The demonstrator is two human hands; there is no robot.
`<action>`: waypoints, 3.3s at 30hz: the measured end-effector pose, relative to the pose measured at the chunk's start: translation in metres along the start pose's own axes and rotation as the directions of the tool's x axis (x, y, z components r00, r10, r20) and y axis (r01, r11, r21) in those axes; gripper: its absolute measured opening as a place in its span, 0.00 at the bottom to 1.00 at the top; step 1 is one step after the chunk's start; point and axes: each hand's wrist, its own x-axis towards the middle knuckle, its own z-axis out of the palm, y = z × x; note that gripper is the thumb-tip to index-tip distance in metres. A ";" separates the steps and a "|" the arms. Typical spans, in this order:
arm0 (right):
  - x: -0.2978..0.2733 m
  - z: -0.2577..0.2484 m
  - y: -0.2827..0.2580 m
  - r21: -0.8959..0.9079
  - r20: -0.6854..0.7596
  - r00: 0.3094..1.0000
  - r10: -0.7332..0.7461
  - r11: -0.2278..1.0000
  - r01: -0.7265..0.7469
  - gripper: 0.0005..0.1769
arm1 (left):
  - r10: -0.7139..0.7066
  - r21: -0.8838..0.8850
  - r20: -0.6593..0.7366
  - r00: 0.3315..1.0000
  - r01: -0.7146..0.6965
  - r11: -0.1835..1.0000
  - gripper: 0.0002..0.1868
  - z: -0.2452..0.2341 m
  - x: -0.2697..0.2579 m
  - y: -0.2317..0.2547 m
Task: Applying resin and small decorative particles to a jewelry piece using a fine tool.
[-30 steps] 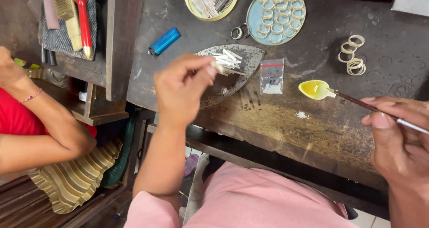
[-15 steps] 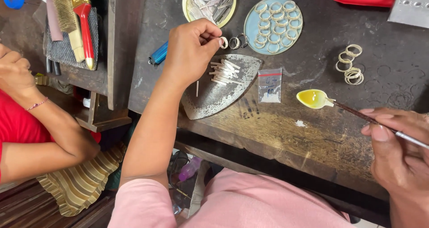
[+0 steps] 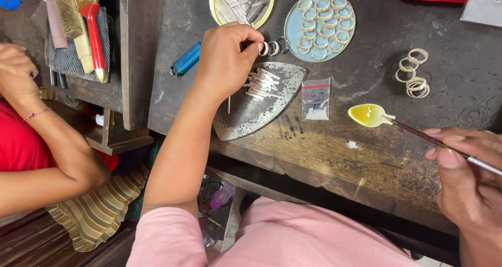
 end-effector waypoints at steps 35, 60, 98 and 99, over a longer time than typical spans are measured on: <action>0.004 0.000 -0.002 -0.052 0.020 0.998 -0.052 0.997 0.053 0.04 | -0.015 0.038 0.004 1.000 0.015 0.999 0.05 0.005 0.001 -0.004; 0.002 0.001 -0.003 -0.040 0.024 1.000 -0.010 0.999 0.011 0.06 | -0.013 0.064 0.014 1.000 0.012 0.998 0.05 0.004 0.001 -0.003; 0.000 0.006 -0.016 -0.079 0.023 0.995 -0.097 0.992 0.099 0.07 | 0.396 -0.153 -0.414 0.820 -0.491 0.857 0.11 0.055 -0.136 0.073; -0.001 0.007 -0.019 -0.078 0.019 0.996 -0.088 0.993 0.089 0.08 | 0.405 -0.140 -0.420 0.812 -0.498 0.856 0.11 0.056 -0.138 0.072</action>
